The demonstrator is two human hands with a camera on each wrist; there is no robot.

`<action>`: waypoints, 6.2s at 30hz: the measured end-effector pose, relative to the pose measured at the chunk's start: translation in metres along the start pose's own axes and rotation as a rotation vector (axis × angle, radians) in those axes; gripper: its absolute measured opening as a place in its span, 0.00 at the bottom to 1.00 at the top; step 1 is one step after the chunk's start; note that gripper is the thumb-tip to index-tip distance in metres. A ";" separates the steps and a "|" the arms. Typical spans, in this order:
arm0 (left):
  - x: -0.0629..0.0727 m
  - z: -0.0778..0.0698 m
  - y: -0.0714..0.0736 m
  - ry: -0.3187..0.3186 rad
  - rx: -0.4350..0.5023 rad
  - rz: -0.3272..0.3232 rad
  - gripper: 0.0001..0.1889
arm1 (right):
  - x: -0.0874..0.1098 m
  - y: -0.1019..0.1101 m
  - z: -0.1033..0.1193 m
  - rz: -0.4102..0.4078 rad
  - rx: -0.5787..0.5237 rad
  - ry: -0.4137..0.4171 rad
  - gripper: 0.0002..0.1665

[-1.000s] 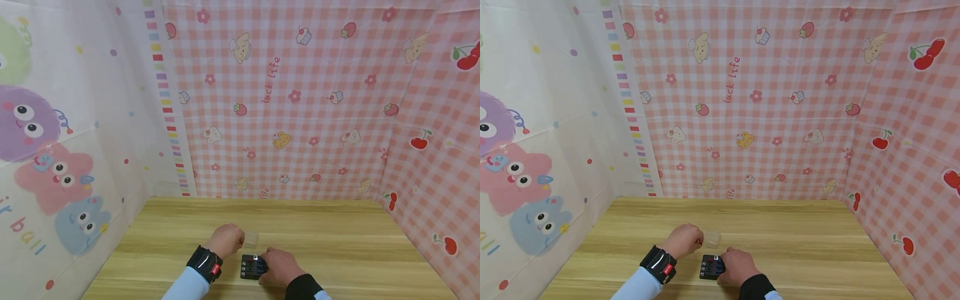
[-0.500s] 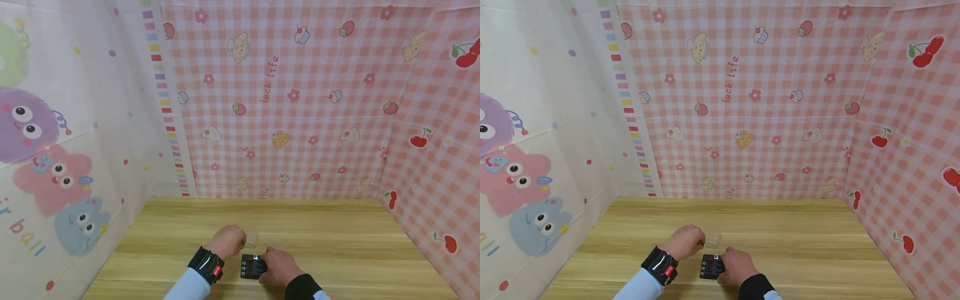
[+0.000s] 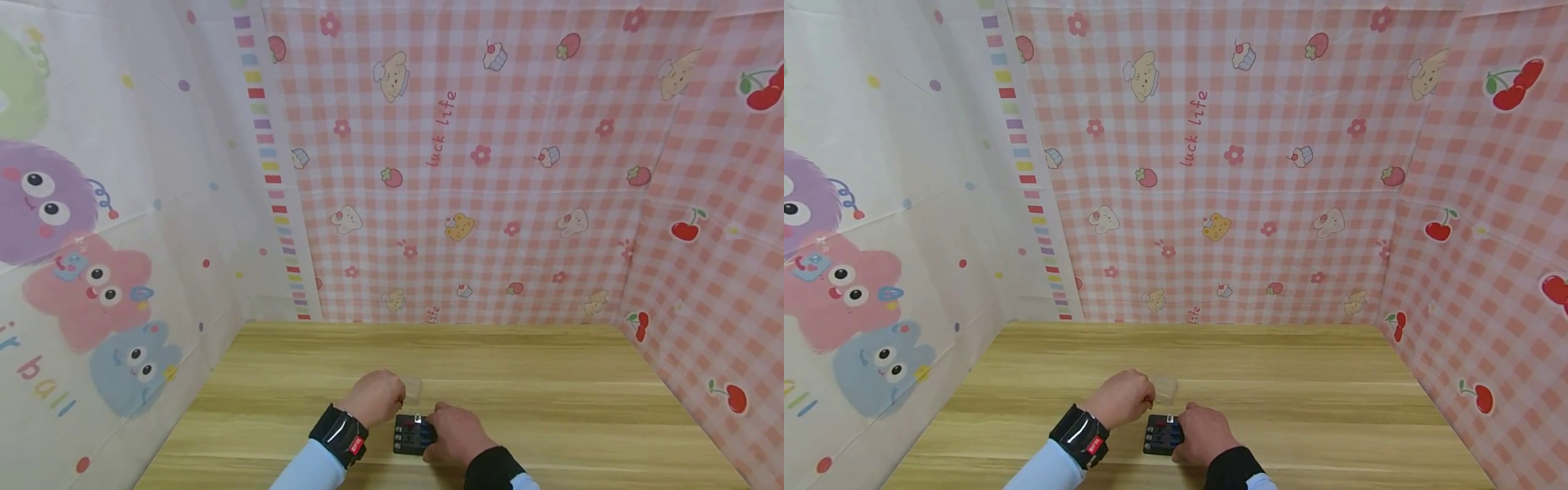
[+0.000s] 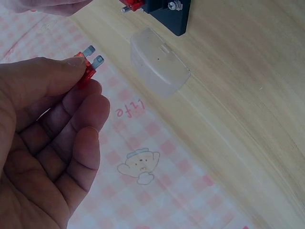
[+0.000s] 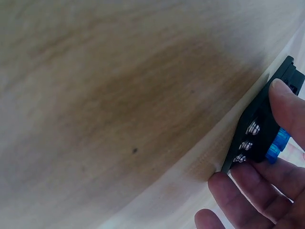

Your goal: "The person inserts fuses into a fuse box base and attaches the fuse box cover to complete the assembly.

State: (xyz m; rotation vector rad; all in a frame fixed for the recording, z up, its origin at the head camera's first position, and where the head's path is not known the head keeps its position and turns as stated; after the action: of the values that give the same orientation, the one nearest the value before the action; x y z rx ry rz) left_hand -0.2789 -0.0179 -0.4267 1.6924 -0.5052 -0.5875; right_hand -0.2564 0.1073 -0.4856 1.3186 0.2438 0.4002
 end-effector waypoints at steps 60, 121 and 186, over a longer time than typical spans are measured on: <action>-0.002 -0.012 -0.038 -0.004 0.068 0.138 0.03 | 0.000 -0.001 0.000 -0.050 0.018 0.033 0.21; -0.001 -0.026 -0.044 -0.094 -0.117 0.072 0.07 | 0.001 0.001 0.001 -0.066 0.028 0.070 0.20; -0.006 -0.029 -0.049 -0.078 -0.158 0.131 0.07 | -0.002 -0.002 -0.002 -0.041 0.026 0.046 0.21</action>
State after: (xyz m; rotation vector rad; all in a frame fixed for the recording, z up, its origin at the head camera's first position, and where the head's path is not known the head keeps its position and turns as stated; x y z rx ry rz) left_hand -0.2645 0.0170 -0.4698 1.4794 -0.6053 -0.5837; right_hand -0.2586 0.1079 -0.4881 1.3289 0.3151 0.3948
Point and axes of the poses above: each hand's wrist, its own x-axis away from the middle knuckle, its own y-axis out of the back of the hand, z = x × y, the point moved 6 cm from there along -x, towards the middle knuckle, and after that the axes turned 3 degrees about x, right-handed, at the moved point
